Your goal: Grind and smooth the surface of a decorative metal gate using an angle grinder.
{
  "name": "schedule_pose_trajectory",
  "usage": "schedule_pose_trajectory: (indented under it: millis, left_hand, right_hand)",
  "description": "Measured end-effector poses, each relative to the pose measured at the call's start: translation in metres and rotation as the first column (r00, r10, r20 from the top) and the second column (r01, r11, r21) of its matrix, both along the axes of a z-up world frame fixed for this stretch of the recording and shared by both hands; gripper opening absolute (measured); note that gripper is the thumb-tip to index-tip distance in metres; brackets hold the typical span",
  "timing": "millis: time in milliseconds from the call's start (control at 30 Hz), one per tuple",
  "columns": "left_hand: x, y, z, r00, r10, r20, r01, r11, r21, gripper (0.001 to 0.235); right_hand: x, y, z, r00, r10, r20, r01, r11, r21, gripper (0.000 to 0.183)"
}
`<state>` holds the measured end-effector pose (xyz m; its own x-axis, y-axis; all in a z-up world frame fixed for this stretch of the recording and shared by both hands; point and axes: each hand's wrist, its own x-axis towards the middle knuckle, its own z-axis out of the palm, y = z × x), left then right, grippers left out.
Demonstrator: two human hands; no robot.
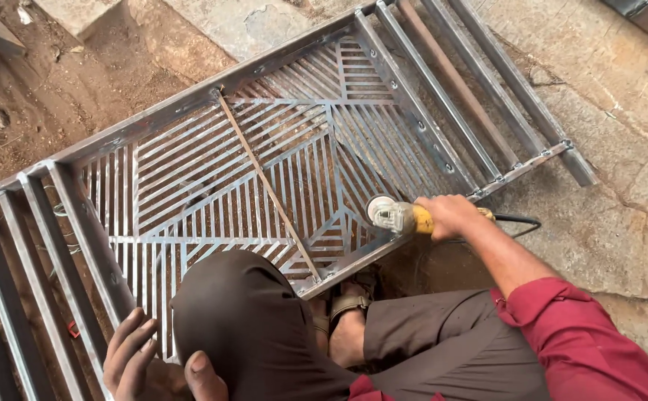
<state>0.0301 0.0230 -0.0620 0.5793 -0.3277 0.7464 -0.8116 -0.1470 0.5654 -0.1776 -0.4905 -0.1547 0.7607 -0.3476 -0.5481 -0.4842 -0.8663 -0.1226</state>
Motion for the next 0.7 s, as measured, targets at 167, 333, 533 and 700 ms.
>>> schedule_pose_trajectory:
  millis: [167,333,533,700]
  left_hand:
    - [0.013,0.027,-0.010,0.999,-0.026,-0.023,0.029,0.986,0.165,0.036]
    - [0.006,0.036,-0.007,0.995,-0.009,-0.099,0.022,0.990,0.136,0.030]
    - [0.035,0.075,-0.045,0.993,-0.113,-0.042,0.120,0.956,0.267,0.021]
    - [0.021,0.060,-0.033,0.985,-0.150,-0.088,0.167,0.953,0.252,0.021]
  right_hand:
    - [0.002,0.002,-0.036,0.992,0.124,-0.040,-0.121,0.991,0.056,0.070]
    - [-0.003,-0.009,-0.037,0.996,-0.060,0.062,0.058,0.998,0.034,0.072]
    - [-0.010,-0.007,-0.036,0.910,-0.412,0.047,0.409,0.910,0.065,0.077]
    - [0.016,0.038,-0.015,0.991,-0.130,-0.031,0.133,0.985,0.113,0.072]
